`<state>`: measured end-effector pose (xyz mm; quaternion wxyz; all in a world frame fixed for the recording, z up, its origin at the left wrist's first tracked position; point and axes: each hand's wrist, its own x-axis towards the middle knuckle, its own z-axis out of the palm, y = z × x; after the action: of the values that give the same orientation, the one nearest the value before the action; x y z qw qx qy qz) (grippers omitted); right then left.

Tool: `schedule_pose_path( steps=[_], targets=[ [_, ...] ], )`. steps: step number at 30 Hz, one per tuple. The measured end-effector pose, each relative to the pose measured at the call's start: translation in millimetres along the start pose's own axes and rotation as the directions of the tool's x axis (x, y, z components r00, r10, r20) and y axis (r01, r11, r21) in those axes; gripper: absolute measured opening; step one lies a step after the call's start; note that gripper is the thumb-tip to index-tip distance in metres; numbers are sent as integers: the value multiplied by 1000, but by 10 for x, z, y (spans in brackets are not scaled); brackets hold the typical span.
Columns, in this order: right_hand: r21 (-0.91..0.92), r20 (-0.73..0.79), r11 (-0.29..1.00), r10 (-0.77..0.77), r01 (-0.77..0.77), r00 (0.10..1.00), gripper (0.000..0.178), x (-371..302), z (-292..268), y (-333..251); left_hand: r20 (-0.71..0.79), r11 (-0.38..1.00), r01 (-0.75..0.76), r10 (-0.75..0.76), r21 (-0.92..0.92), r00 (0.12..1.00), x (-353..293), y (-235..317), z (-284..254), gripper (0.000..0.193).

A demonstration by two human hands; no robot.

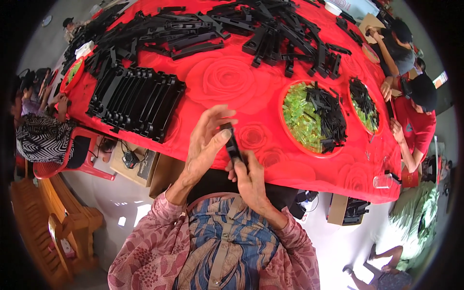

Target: The person assembles a plastic housing by inserting small components into a casing and pressing the parts into place by hand.

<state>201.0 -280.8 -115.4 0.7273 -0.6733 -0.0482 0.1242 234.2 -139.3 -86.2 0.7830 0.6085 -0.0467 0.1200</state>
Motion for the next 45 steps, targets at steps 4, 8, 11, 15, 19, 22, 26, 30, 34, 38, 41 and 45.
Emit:
schedule_pose_path(
  steps=[4, 8, 11, 15, 19, 22, 26, 30, 34, 38, 41, 45],
  targets=[
    [5, 104, 999, 54, -54, 993, 12, -31, 78, 17, 110, 957, 215, -196, -196, 974, -3, 8, -7, 21],
    [112, 163, 991, 54, -73, 985, 21, -64, 97, -33, -24, 988, 106, -109, -116, 994, -102, 17, 123, 18],
    [165, 155, 983, 58, -83, 986, 31, -106, 93, -67, -47, 996, 90, -91, -10, 995, -128, 66, 208, 19],
    [158, 212, 981, 79, -114, 974, 29, -122, -17, -53, -22, 992, 77, -75, 97, 997, -156, 119, 275, 19],
    [125, 209, 971, 176, -205, 962, 20, -181, -89, -179, 32, 976, -62, 56, 207, 998, -238, 49, 341, 18],
    [122, 105, 970, 197, -209, 975, 16, -222, -87, -183, 55, 977, -26, 15, 210, 998, -225, 83, 354, 17],
    [136, 102, 966, 208, -221, 973, 15, -197, -119, -71, 63, 962, -78, 64, 260, 996, -225, -33, 349, 17],
    [187, 141, 953, 213, -237, 967, 14, -113, -167, -9, 35, 948, -49, 41, 313, 999, -235, -59, 363, 16],
    [223, 177, 953, 169, -207, 970, 14, -32, -135, 18, -18, 966, 56, -54, 253, 998, -184, -39, 363, 16],
    [231, 111, 973, 3, -29, 994, 21, 22, -3, 172, -78, 971, 219, -227, -98, 971, -6, -157, 164, 21],
    [166, 54, 986, -43, 33, 998, 32, 27, 63, 222, -50, 964, 207, -218, -166, 975, 31, -236, 38, 22],
    [51, 89, 991, -131, 126, 987, 39, 12, 33, 211, -48, 958, 192, -207, -213, 977, 74, -286, -18, 23]
  ],
)
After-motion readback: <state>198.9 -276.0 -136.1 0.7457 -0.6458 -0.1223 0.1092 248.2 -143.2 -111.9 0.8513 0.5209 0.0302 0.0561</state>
